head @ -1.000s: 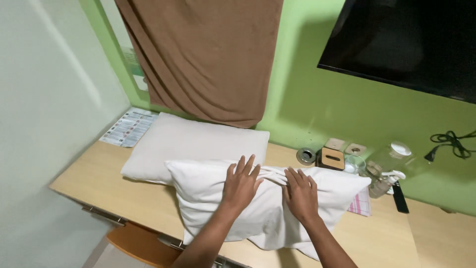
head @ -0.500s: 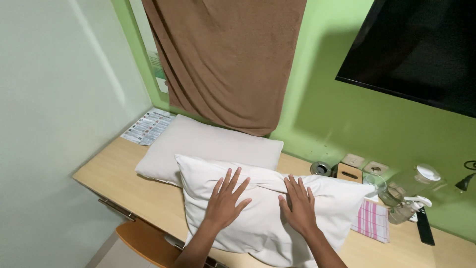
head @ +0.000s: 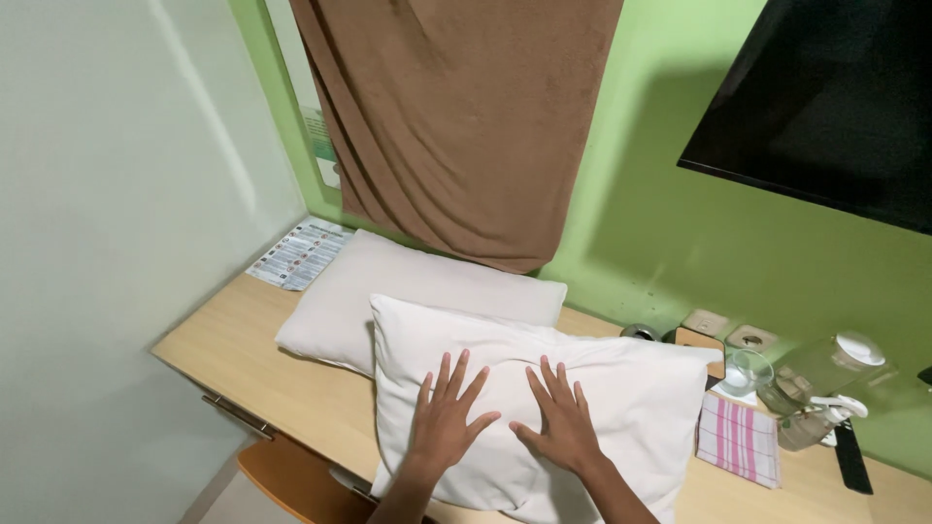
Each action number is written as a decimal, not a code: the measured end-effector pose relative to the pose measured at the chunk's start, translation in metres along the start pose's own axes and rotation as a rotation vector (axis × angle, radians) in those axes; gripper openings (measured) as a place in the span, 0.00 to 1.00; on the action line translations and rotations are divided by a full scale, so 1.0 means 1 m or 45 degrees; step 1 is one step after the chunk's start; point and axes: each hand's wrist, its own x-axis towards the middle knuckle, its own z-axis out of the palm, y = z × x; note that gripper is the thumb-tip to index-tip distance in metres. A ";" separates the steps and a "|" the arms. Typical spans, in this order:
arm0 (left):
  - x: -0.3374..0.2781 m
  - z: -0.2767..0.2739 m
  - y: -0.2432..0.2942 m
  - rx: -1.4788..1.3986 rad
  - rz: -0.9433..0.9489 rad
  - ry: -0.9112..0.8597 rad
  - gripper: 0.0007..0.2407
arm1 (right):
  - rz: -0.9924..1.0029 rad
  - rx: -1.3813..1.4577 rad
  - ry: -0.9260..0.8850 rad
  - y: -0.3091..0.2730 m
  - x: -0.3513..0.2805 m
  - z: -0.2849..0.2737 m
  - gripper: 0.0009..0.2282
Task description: The person folds a white pillow on a mattress and places it on a nearby desk. They then return to the bed, pick up a second pillow, and place it on the desk. Finally, the person folds a white duvet on the mattress.
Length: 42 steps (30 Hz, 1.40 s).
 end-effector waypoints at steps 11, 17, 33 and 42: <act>0.012 0.055 -0.024 0.082 -0.061 0.142 0.29 | 0.048 -0.164 0.042 0.003 0.024 0.036 0.39; 0.025 0.066 -0.036 -0.037 -0.126 -0.071 0.30 | 0.150 -0.125 0.021 0.004 0.021 0.061 0.34; 0.037 0.075 -0.042 -0.179 -0.114 -0.189 0.32 | 0.386 -0.369 -0.204 -0.039 0.011 0.061 0.48; -0.014 0.052 -0.056 -0.168 0.186 -0.203 0.33 | 0.478 -0.396 -0.215 -0.035 0.010 0.076 0.50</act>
